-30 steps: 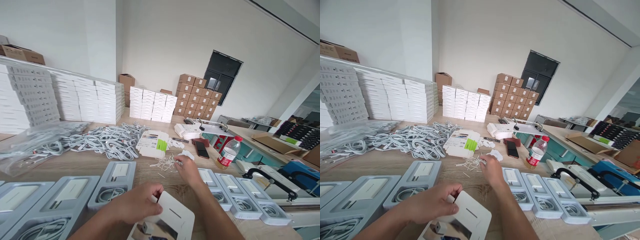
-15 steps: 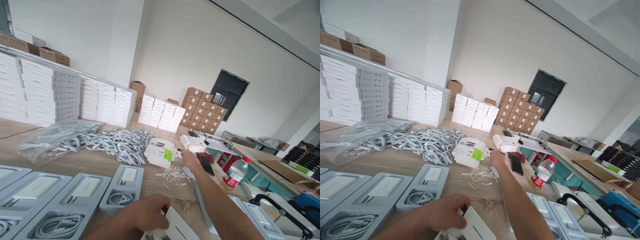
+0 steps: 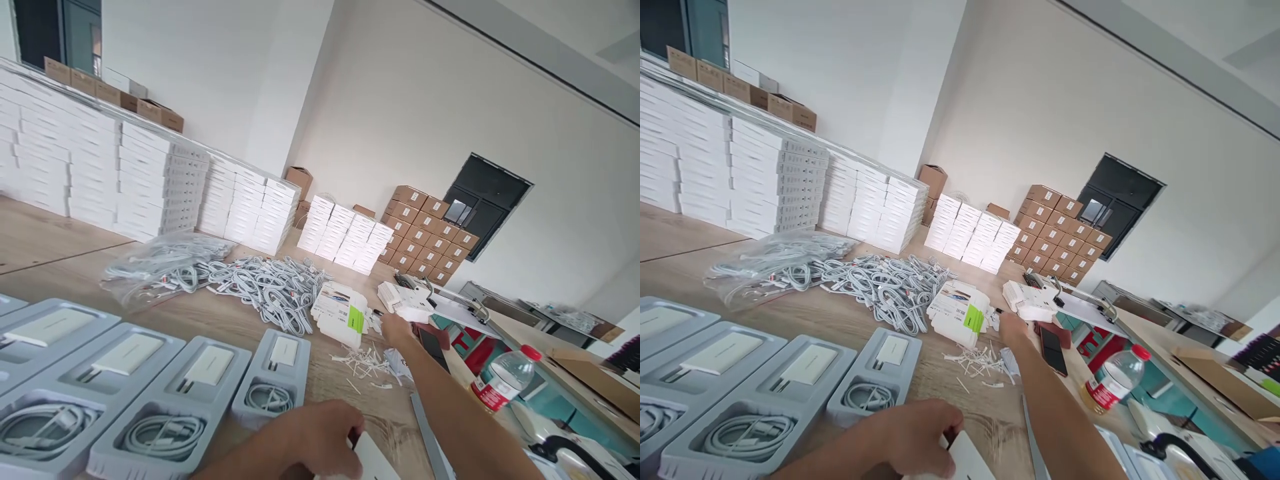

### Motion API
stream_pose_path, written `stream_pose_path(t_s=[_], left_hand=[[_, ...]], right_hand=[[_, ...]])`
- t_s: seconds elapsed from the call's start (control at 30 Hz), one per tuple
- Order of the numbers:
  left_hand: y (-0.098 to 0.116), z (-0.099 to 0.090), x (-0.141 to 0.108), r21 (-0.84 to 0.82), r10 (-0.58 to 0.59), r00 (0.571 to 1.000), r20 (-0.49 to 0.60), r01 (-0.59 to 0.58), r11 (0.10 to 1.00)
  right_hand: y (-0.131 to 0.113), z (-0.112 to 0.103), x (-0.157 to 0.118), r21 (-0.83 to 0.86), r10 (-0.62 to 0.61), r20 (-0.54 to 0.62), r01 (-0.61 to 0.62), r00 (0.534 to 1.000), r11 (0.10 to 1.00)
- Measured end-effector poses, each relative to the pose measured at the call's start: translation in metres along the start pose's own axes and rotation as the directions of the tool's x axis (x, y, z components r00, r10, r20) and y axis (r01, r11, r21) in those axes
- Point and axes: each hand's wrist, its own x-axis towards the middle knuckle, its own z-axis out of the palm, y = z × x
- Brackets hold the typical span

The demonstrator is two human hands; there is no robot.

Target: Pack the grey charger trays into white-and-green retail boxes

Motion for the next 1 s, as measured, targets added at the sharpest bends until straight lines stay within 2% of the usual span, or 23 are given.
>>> stream_pose_path(t_s=[0.1,0.17,0.27,0.37,0.53,0.67,0.83,0.93,1.0], left_hand=[[0.001,0.001,-0.001,0.0,0.042,0.999,0.002,-0.042,0.999],[0.003,0.0,-0.004,0.021,0.098,0.995,0.002,-0.098,0.995],[0.006,-0.001,-0.007,0.073,0.125,0.992,-0.008,-0.124,0.99],[0.011,-0.005,-0.009,0.14,0.092,0.996,0.003,-0.092,0.986],[0.018,-0.01,-0.013,0.149,0.036,0.999,0.037,-0.041,0.988],[0.017,-0.011,-0.012,0.134,0.034,0.998,0.048,-0.04,0.99],[0.018,-0.012,-0.01,0.126,0.037,0.997,0.06,-0.045,0.991],[0.019,-0.013,-0.011,0.086,0.039,0.997,0.073,-0.045,0.995],[0.019,-0.013,-0.011,0.044,0.033,0.996,0.081,-0.036,0.998]], right_hand=[[-0.004,-0.011,-0.033,-0.009,-0.092,-0.006,0.092,0.996,0.996],[-0.014,-0.01,-0.062,0.014,-0.174,-0.02,0.174,0.985,0.985],[-0.032,0.0,-0.103,0.056,-0.249,-0.007,0.249,0.968,0.967],[-0.04,0.012,-0.125,0.167,-0.336,0.012,0.329,0.942,0.929],[-0.025,0.014,-0.13,0.5,-0.467,-0.052,0.427,0.883,0.753],[-0.014,0.01,-0.129,0.56,-0.509,-0.052,0.447,0.859,0.697],[-0.01,0.014,-0.125,0.615,-0.458,-0.108,0.421,0.883,0.667],[-0.007,0.019,-0.118,0.68,-0.327,-0.182,0.359,0.927,0.639],[-0.005,0.021,-0.114,0.779,-0.232,-0.192,0.292,0.954,0.555]])
